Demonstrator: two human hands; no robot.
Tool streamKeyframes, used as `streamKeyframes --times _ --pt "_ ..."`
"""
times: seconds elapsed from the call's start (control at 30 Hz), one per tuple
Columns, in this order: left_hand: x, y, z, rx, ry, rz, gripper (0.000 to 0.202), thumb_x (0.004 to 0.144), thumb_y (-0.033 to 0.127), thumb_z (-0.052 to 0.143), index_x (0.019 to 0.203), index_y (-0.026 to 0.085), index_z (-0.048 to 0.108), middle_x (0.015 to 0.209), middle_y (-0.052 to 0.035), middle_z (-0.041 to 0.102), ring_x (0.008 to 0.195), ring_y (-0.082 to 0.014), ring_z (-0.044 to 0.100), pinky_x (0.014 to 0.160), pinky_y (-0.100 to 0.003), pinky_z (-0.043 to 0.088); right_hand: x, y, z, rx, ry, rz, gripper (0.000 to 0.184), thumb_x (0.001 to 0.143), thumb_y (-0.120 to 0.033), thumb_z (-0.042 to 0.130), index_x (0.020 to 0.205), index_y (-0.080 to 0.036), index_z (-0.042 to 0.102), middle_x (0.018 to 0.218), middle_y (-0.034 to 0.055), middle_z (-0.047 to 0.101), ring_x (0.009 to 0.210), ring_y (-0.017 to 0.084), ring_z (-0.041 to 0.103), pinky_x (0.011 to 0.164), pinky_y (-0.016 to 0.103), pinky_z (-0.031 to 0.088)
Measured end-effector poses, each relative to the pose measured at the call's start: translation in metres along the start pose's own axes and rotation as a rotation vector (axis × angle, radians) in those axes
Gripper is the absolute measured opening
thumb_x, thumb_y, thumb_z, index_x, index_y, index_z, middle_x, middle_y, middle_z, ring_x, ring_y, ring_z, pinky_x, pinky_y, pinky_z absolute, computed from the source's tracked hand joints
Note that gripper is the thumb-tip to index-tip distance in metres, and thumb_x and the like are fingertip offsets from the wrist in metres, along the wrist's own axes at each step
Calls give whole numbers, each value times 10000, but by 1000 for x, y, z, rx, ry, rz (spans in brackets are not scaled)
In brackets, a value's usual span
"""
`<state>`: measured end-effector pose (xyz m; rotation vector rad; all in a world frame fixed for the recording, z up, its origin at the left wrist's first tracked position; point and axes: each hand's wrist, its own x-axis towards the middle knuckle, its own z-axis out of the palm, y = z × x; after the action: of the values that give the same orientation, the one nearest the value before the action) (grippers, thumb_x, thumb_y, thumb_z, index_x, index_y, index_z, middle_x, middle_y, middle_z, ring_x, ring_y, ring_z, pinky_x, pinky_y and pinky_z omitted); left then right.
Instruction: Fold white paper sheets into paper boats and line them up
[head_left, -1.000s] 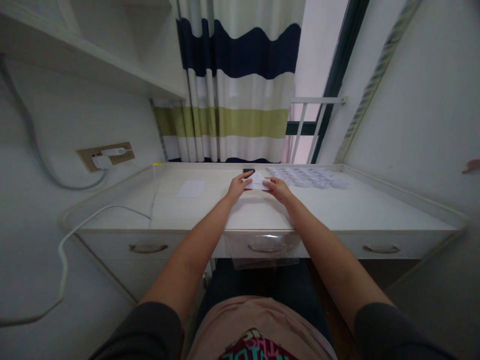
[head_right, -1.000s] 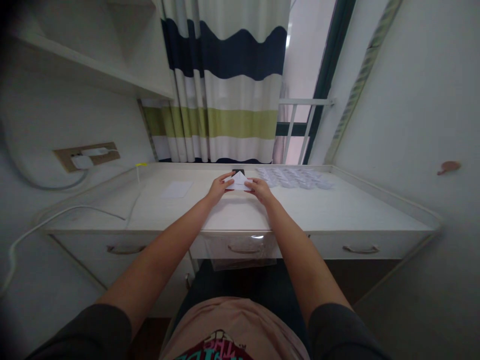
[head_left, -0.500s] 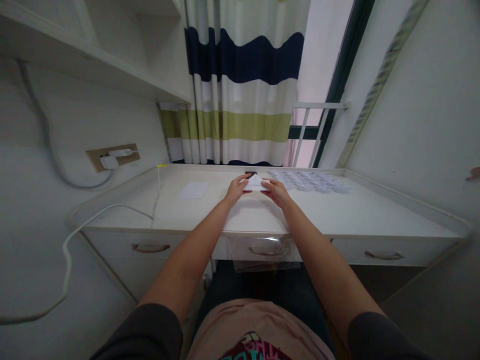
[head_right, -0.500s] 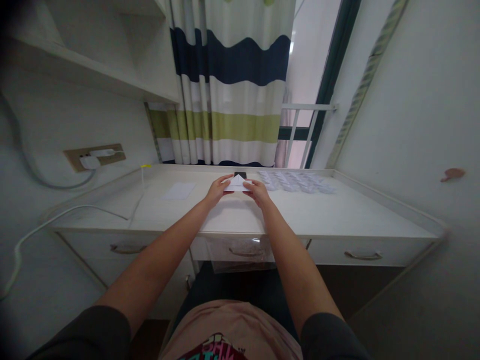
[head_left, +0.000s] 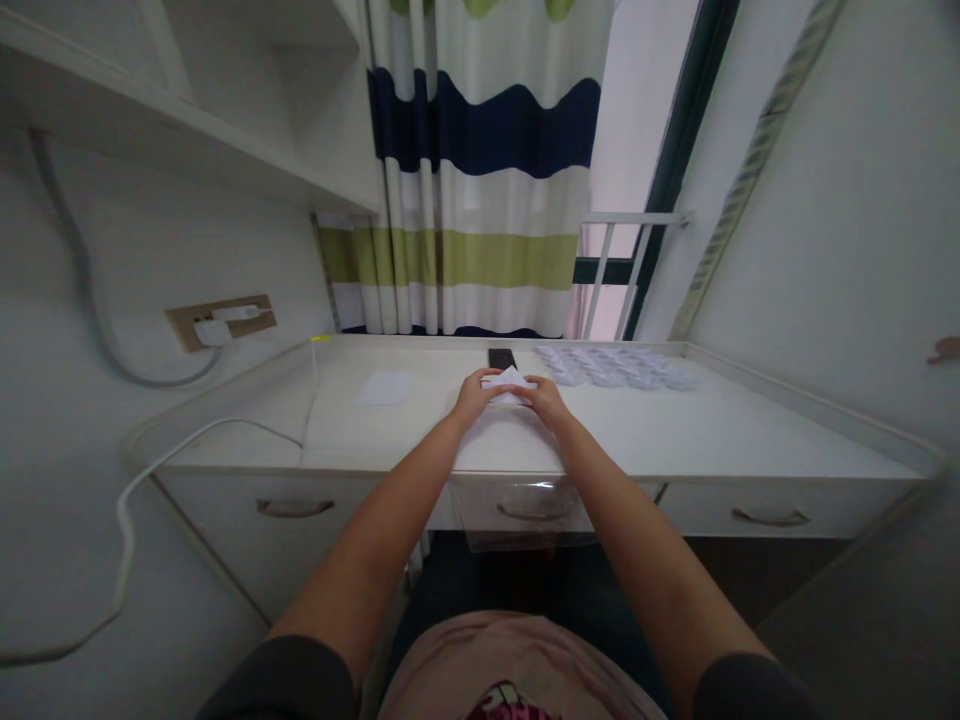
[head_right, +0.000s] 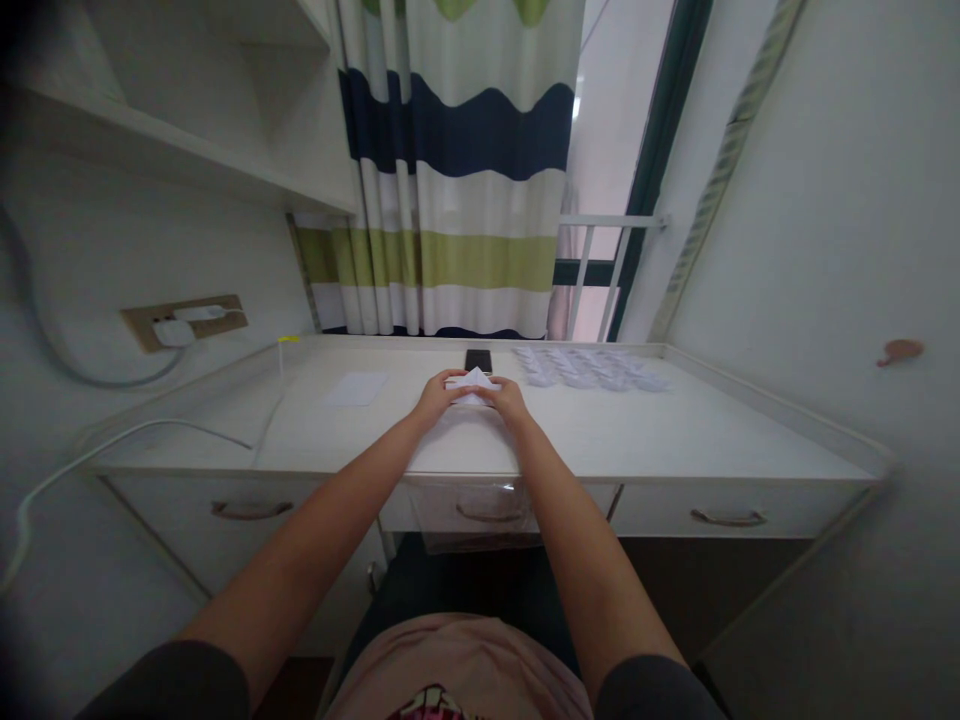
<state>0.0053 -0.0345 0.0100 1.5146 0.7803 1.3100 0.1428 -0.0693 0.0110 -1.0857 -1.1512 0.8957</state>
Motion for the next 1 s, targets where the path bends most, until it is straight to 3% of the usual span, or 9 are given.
streamKeyframes --times 0.27,0.47,0.6,0.67,0.77,1.0 --pt "2 3 -7 -146 37 -41 387 586 170 694 954 147 579 750 -22 608 650 -119 577 644 -268 487 5 1 -5 153 -56 1 162 572 -204 713 679 -148 605 710 26 620 657 127 589 657 272 532" --pt "2 5 -10 -364 -126 -82 417 701 173 598 1103 213 497 841 -28 603 755 -124 582 728 -328 499 10 3 -13 274 1 -57 211 647 -167 623 845 -212 569 723 -16 601 710 125 596 711 314 547" --pt "3 5 -8 -340 -173 -93 226 736 154 530 957 198 550 855 -24 590 756 -114 571 723 -324 507 12 4 -18 245 1 -92 173 653 -171 584 815 -229 562 679 -40 575 691 107 581 720 306 538" --pt "4 4 -8 -244 -151 -94 117 748 139 483 823 165 569 808 -24 579 702 -103 562 663 -283 513 12 4 -18 182 -21 -67 102 649 -172 573 743 -207 588 686 -27 577 678 105 570 706 300 533" --pt "6 2 -7 -134 -78 -94 142 742 106 432 682 138 556 760 -26 568 651 -89 544 579 -214 494 13 3 -19 59 -87 -8 84 620 -152 587 684 -181 634 717 0 603 668 109 558 674 291 522" --pt "7 2 -10 -138 -1 -122 133 734 109 447 713 150 571 806 -29 583 574 -66 538 537 -192 475 15 -3 -27 -53 -164 9 126 576 -141 673 698 -170 681 721 16 650 645 100 559 659 258 492"
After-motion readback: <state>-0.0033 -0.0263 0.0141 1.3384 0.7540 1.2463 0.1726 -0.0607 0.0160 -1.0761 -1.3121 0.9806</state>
